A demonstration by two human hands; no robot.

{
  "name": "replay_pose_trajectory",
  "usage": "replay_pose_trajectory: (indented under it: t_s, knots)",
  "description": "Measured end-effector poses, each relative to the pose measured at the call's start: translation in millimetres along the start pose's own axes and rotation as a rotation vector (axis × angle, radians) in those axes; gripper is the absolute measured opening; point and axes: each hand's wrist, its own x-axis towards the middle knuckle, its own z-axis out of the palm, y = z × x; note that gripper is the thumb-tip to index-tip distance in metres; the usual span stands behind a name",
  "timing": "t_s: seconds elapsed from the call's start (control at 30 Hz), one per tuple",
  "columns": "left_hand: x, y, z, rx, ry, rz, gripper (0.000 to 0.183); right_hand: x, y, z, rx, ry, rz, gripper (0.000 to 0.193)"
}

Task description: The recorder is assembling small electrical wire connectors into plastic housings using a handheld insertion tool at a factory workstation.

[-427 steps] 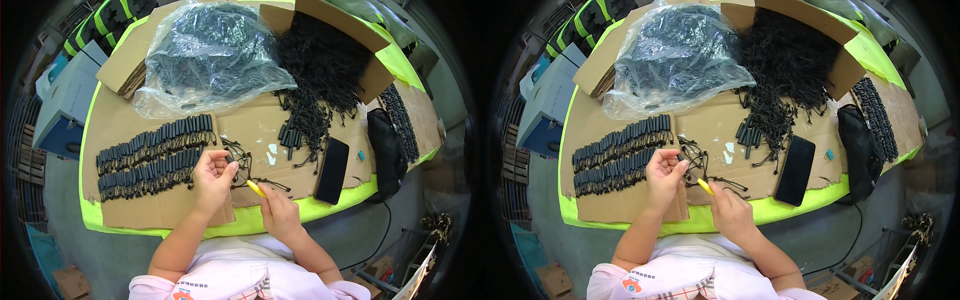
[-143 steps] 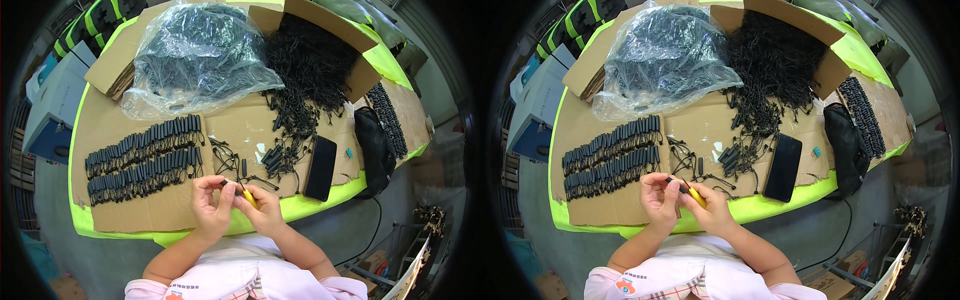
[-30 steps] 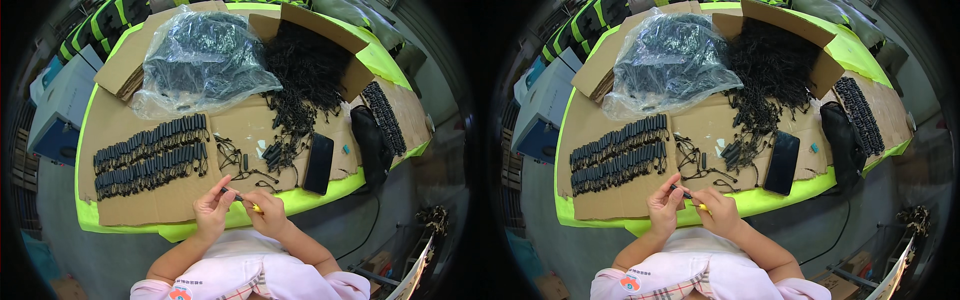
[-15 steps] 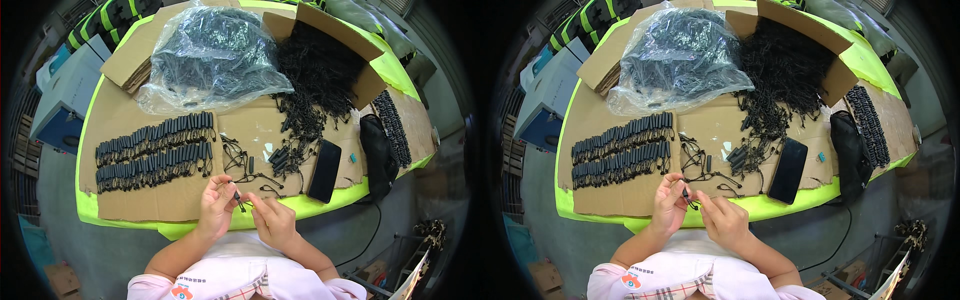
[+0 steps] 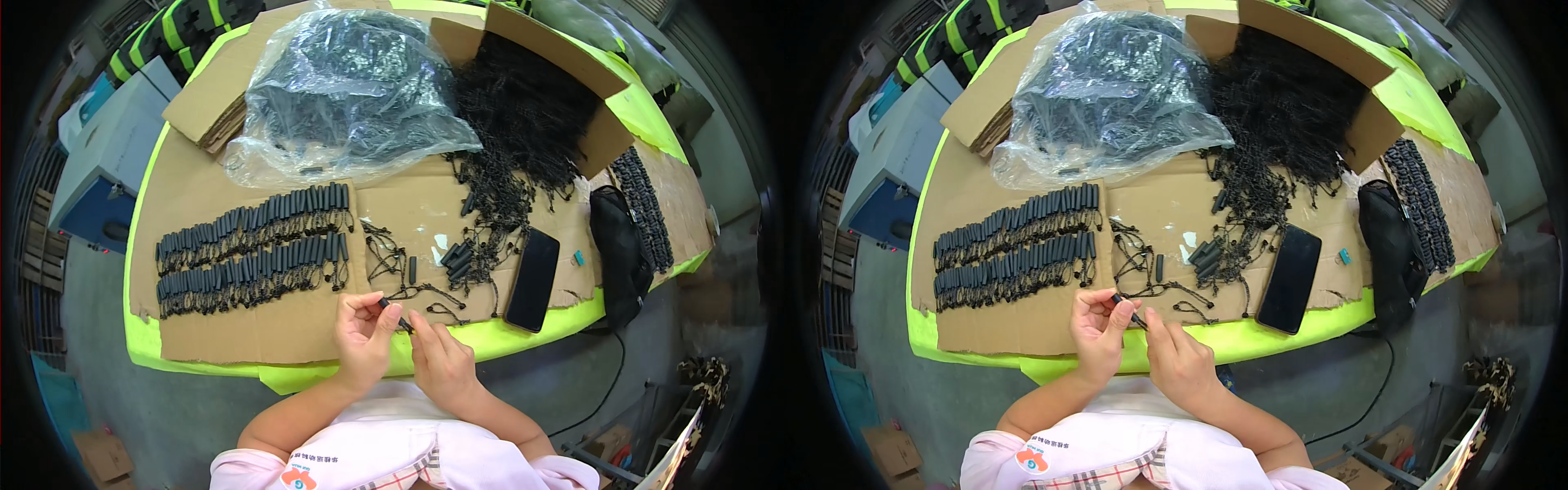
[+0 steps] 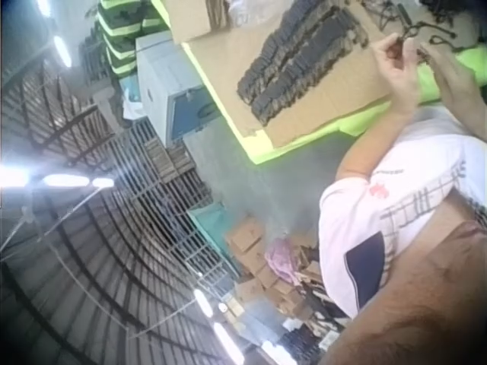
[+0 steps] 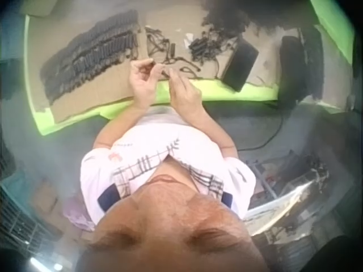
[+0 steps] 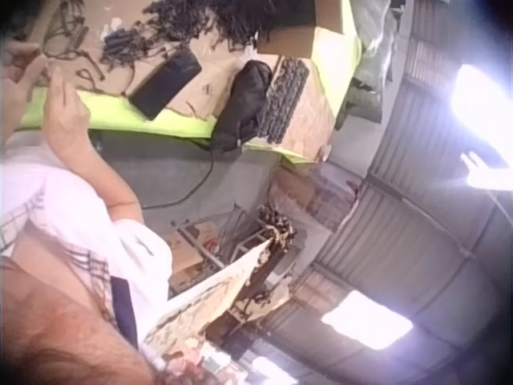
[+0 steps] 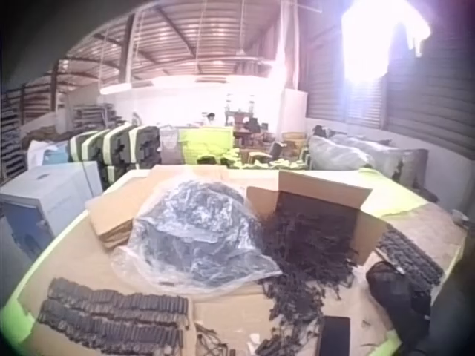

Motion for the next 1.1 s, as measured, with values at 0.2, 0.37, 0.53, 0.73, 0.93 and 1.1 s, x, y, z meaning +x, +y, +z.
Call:
replay_pose_trajectory:
  t_s: [0.2, 0.37, 0.53, 0.73, 0.93, 1.1]
  knots:
    - [0, 5, 7, 0.024, -0.066, -0.031, 0.022, -2, 3, 7, 0.090, -0.010, 0.064, 0.042]
    - [1, 4, 5, 0.098, -0.109, -0.025, 0.022, 0, 1, 2, 0.284, -0.002, 0.154, 0.041]
    - [4, 4, 1, 0.051, -0.021, -0.015, 0.022, 0, -2, -2, 0.331, -0.081, 0.224, 0.038]
    - [1, 8, 1, -0.015, -0.116, -0.093, 0.022, -4, -2, -1, 0.435, -0.107, 0.291, 0.038]
    - [-10, -4, -3, 0.053, -0.102, -0.020, 0.021, 0, -8, -2, 0.527, -0.148, 0.317, 0.039]
    - [-10, -4, -3, 0.072, -0.101, 0.006, 0.020, -2, -7, 3, 0.581, -0.133, 0.328, 0.038]
